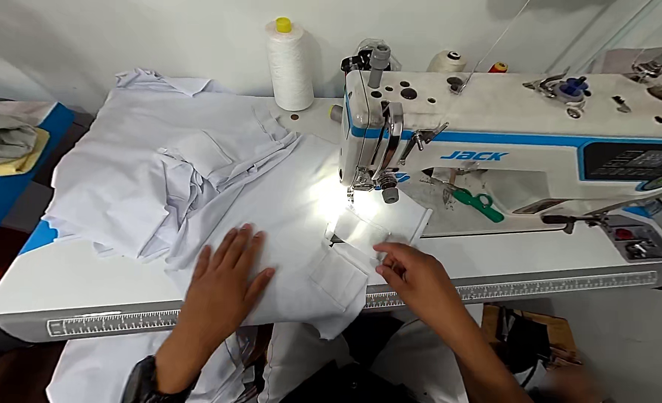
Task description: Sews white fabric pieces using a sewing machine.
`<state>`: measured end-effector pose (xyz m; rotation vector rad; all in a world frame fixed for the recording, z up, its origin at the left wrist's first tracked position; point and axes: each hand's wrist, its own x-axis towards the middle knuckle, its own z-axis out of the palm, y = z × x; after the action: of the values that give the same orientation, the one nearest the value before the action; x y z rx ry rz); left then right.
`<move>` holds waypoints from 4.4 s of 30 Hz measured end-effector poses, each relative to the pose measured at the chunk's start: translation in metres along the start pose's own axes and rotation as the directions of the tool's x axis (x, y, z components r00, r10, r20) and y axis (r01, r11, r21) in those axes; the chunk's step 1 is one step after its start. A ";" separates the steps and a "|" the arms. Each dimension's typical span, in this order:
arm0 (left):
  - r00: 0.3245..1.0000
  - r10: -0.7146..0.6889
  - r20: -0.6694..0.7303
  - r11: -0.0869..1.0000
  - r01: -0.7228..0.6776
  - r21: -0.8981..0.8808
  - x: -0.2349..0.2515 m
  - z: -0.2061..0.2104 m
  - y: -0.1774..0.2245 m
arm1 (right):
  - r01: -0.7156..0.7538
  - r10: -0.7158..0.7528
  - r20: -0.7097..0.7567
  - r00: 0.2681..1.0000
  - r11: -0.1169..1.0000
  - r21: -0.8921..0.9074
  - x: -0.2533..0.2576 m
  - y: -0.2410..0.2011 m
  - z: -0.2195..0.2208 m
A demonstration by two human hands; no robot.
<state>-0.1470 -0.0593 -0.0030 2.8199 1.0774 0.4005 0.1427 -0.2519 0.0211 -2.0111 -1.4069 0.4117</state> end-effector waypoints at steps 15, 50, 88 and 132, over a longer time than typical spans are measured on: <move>0.930 0.366 0.034 0.875 -0.332 -0.352 0.159 0.014 0.038 | 0.113 -0.173 -0.253 0.952 0.966 -0.232 0.049 0.016 0.024; 0.613 0.761 -0.211 0.582 -0.789 -0.197 0.138 0.028 0.048 | 0.409 -0.432 -0.113 0.895 0.894 -0.182 0.036 0.029 0.024; 0.582 0.813 -0.029 0.555 -0.789 -0.265 0.219 0.040 0.017 | 0.025 -0.122 -0.178 0.976 0.883 -0.469 0.033 -0.006 0.063; 0.877 0.434 0.205 0.900 -0.428 -0.076 0.143 0.033 0.046 | 0.405 -0.402 0.076 0.913 0.860 -0.310 0.064 0.047 -0.007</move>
<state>-0.0059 0.0025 0.0033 2.9753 0.3891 0.1269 0.2047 -0.2059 0.0026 -1.8773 -1.9488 0.0028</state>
